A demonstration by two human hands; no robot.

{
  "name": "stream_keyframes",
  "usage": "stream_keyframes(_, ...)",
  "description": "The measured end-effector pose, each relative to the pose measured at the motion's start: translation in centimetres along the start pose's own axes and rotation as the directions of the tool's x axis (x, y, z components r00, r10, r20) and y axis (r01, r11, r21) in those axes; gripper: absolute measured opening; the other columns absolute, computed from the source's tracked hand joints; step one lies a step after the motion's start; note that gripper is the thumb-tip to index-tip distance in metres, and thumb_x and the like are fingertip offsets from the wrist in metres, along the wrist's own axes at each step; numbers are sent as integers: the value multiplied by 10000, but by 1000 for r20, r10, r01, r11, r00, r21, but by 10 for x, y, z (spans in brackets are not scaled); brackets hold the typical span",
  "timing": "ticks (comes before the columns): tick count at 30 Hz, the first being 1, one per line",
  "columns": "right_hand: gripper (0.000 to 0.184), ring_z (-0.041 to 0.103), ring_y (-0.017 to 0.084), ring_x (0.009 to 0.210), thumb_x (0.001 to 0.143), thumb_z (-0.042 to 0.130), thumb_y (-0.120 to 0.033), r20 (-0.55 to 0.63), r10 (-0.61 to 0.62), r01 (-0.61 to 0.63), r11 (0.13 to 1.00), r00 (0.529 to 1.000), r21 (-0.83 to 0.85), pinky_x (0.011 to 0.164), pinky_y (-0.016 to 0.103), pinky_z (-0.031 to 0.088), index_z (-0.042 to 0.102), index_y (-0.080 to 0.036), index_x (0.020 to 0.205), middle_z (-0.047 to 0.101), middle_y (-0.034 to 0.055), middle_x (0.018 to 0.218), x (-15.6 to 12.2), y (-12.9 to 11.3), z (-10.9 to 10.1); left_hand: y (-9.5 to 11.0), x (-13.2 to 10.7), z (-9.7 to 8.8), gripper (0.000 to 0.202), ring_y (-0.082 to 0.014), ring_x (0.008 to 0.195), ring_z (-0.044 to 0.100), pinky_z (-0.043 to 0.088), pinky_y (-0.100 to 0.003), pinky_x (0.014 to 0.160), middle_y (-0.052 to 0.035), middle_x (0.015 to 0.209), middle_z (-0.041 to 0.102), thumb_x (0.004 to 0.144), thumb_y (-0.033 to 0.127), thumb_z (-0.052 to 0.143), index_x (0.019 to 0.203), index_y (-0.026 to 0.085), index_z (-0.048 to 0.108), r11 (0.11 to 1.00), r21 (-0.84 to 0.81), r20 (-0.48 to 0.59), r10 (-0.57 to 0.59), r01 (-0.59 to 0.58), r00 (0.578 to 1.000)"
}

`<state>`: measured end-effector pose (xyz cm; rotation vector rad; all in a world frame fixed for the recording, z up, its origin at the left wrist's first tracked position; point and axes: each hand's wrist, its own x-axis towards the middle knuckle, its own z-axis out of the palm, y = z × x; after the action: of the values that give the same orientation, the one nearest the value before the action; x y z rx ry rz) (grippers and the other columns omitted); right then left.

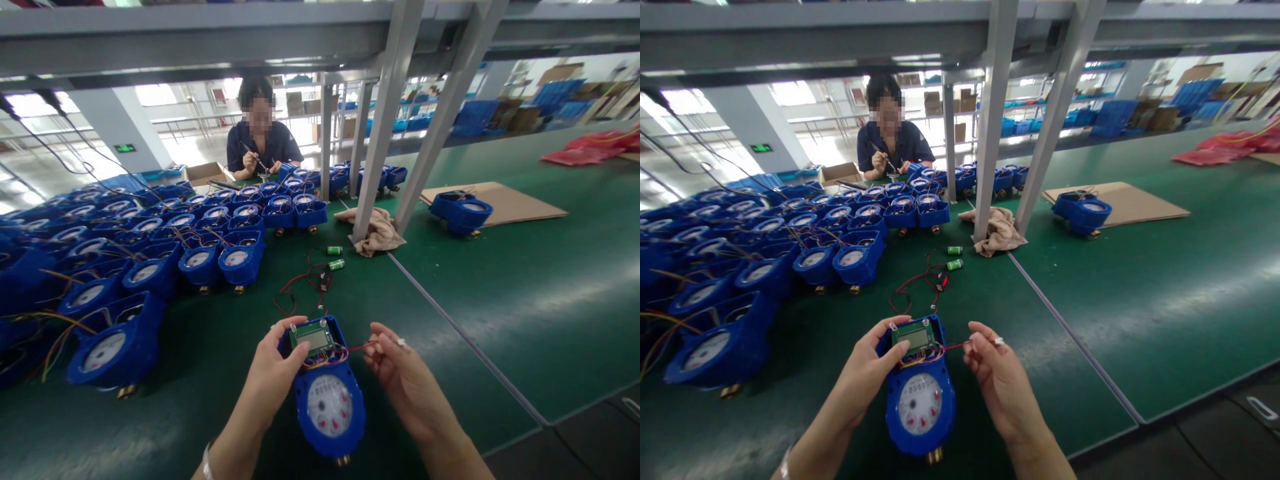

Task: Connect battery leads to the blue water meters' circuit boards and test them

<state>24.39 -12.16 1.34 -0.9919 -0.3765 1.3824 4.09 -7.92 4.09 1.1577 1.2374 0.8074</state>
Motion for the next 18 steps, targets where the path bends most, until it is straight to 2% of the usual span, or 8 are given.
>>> stream_keyframes(3, 333, 631, 100, 688, 597, 916, -322, -61, 99, -83, 972, 993, 221, 591, 148, 547, 761, -211, 870, 660, -15, 744, 8, -7, 6, -2, 2, 0, 465, -289, 1045, 657, 532, -422, 900, -121, 1151, 676, 831, 336, 647, 1255, 178, 538, 1000, -7, 10, -7, 7, 1000)
stream_keyframes(5, 326, 626, 91, 682, 621, 901, -328, -59, 117, -103, 975, 991, 196, 571, 135, 537, 768, -212, 896, 667, -12, 775, 18, -11, 12, -3, 3, -1, 448, -292, 1068, 646, 514, -430, 929, -118, 1169, 673, 837, 342, 641, 1244, 184, 547, 1000, 13, 7, 9, -9, 1000)
stream_keyframes(9, 328, 546, 79, 605, 708, 822, -390, 51, 87, -77, 981, 995, -177, 489, 150, 444, 777, -179, 956, 647, 2, 760, 47, -14, 23, -5, 4, -4, 418, -285, 1068, 642, 490, -427, 955, -103, 1161, 680, 856, 355, 624, 1234, 193, 555, 998, 58, 24, 30, -31, 999)
stream_keyframes(13, 327, 443, 74, 541, 757, 763, -444, 157, 78, 12, 863, 984, -505, 476, 179, 333, 789, -159, 914, 617, -13, 660, 68, -14, 30, -10, 5, -9, 441, -280, 1126, 615, 481, -415, 983, -100, 1265, 634, 872, 419, 618, 1259, 220, 550, 999, 36, 49, 28, -30, 998)
stream_keyframes(15, 305, 453, 88, 541, 786, 734, -453, 200, 71, 61, 809, 977, -585, 490, 200, 344, 795, -174, 896, 635, -14, 648, 72, -15, 33, -11, 5, -13, 488, -283, 1200, 572, 463, -405, 1019, -98, 1351, 581, 860, 467, 634, 1283, 238, 549, 998, 54, 50, 22, -25, 999)
stream_keyframes(18, 285, 538, 116, 580, 784, 737, -435, 215, 75, 72, 794, 974, -604, 523, 213, 412, 793, -210, 949, 685, -1, 675, 76, -15, 33, -10, 7, -26, 546, -280, 1274, 514, 450, -368, 1037, -92, 1395, 554, 851, 538, 627, 1309, 253, 545, 998, 30, 47, 45, -46, 998)
